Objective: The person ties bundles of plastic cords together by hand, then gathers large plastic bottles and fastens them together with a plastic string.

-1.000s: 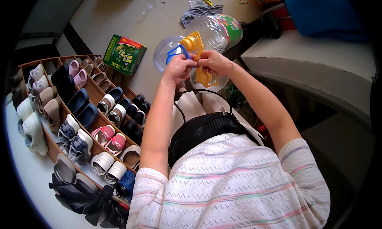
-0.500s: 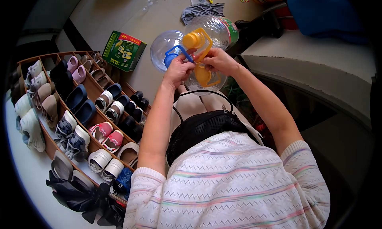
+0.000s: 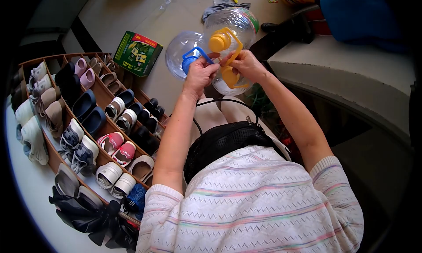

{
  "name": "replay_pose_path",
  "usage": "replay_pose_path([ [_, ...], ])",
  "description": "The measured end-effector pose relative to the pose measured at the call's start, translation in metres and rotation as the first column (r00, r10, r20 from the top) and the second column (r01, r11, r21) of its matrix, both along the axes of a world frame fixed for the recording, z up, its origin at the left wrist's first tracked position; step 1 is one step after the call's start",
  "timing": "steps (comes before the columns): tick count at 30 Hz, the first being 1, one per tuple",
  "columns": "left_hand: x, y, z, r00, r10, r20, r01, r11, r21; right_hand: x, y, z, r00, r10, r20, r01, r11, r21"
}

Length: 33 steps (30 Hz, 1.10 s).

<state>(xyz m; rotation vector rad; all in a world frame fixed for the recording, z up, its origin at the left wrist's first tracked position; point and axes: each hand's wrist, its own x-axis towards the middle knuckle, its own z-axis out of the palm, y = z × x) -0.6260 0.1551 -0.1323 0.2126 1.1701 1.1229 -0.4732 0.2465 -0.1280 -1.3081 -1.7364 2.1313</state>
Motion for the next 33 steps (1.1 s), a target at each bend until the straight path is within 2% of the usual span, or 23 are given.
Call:
replay_pose_path([
  [4, 0.001, 0.002, 0.001, 1.0, 0.018, 0.017, -0.018, 1.0, -0.013, -0.004, -0.001, 0.004, 1.0, -0.002, -0.009, 0.002, 0.998, -0.063],
  [7, 0.006, 0.006, -0.006, 1.0, 0.026, 0.011, -0.026, 0.999, 0.022, -0.007, -0.002, 0.001, 0.999, -0.006, 0.051, 0.009, 0.998, -0.058],
  [10, 0.011, 0.011, -0.003, 0.999, 0.019, -0.028, -0.019, 1.0, 0.025, -0.01, -0.004, -0.002, 0.995, -0.095, -0.018, 0.093, 0.992, -0.084],
  [13, 0.017, 0.017, -0.006, 0.995, -0.006, -0.104, 0.008, 1.0, 0.015, -0.011, -0.003, 0.002, 0.992, -0.073, 0.101, 0.077, 0.997, -0.032],
  [14, 0.018, 0.018, -0.007, 0.991, -0.016, -0.135, 0.017, 1.0, 0.013, -0.012, -0.004, 0.001, 0.992, -0.088, 0.092, 0.092, 0.995, -0.036],
  [19, 0.015, 0.018, -0.002, 0.995, -0.001, -0.101, -0.003, 0.999, -0.035, -0.015, -0.009, 0.001, 0.979, -0.174, 0.111, 0.178, 0.984, -0.029],
  [22, 0.014, 0.017, -0.004, 0.998, -0.004, -0.063, 0.0, 0.998, -0.066, -0.014, -0.008, 0.002, 0.99, -0.097, 0.102, 0.104, 0.993, -0.063],
  [25, 0.012, 0.014, -0.01, 0.999, -0.015, -0.033, 0.012, 0.996, -0.09, -0.01, -0.008, -0.005, 0.988, -0.051, 0.143, 0.055, 0.998, -0.026],
  [28, 0.009, 0.01, -0.014, 1.0, 0.016, 0.014, -0.014, 0.992, -0.122, -0.005, -0.011, -0.012, 0.998, -0.063, 0.025, 0.065, 0.997, -0.048],
  [33, -0.001, 0.005, -0.022, 0.993, 0.001, 0.118, 0.013, 0.993, -0.119, -0.001, -0.007, -0.007, 0.999, -0.046, 0.002, 0.045, 0.981, -0.187],
])
